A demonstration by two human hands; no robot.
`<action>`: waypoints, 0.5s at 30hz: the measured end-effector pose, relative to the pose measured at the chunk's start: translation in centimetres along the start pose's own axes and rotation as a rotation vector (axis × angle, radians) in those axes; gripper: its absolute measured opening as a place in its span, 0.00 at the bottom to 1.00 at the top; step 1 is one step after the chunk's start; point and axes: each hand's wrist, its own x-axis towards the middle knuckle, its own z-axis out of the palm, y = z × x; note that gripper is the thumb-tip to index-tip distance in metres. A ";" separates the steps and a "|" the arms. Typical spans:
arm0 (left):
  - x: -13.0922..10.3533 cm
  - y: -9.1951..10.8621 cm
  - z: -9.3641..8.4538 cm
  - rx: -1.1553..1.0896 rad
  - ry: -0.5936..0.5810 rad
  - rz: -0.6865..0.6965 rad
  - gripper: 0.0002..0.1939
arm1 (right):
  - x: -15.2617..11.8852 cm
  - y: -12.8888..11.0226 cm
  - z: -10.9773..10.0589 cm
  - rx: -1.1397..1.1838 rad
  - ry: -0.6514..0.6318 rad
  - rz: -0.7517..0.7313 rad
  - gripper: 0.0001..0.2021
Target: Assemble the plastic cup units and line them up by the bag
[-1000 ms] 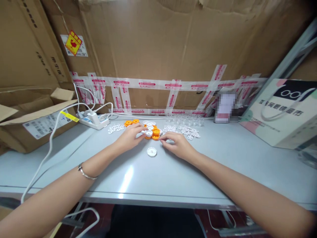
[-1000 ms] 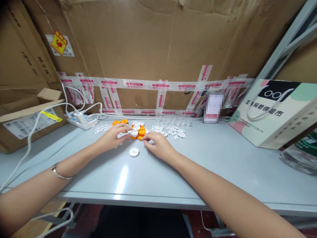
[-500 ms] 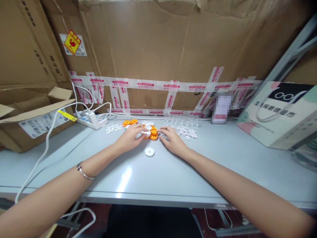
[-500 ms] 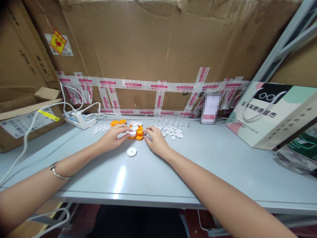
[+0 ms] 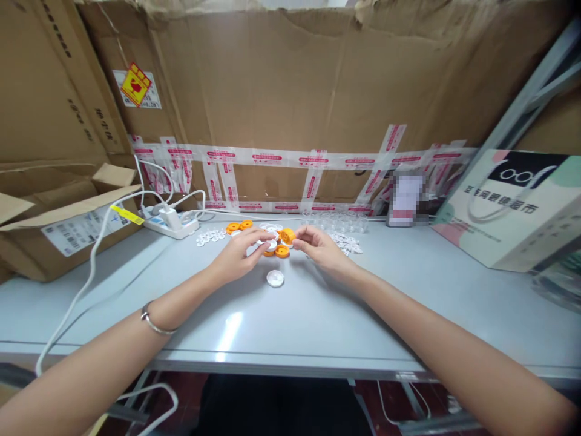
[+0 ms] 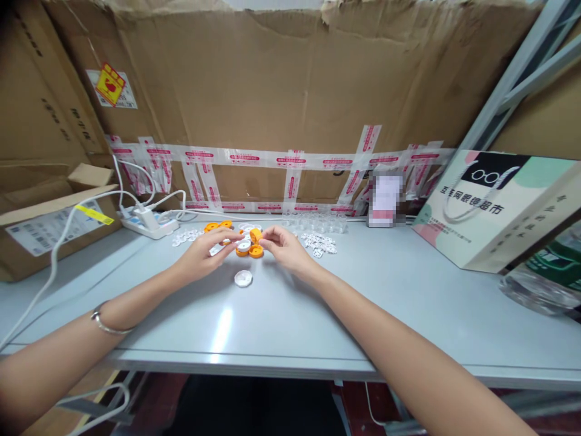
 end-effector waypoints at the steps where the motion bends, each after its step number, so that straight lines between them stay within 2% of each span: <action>1: 0.0 0.2 -0.1 -0.048 0.003 -0.014 0.12 | -0.2 -0.3 0.1 0.120 -0.072 0.055 0.08; 3: 0.0 0.7 -0.3 -0.154 -0.019 -0.058 0.13 | -0.5 -0.6 0.3 0.262 -0.185 0.140 0.11; 5: 0.1 1.1 -0.4 -0.243 -0.067 -0.112 0.14 | -0.8 -0.7 0.5 0.310 -0.236 0.178 0.13; 11: 0.0 0.5 -0.2 -0.387 -0.124 -0.248 0.12 | -1.1 -0.7 0.9 0.311 -0.241 0.180 0.14; 15: 0.0 0.1 0.0 -0.445 -0.160 -0.289 0.11 | -1.1 -0.7 1.1 0.301 -0.237 0.163 0.13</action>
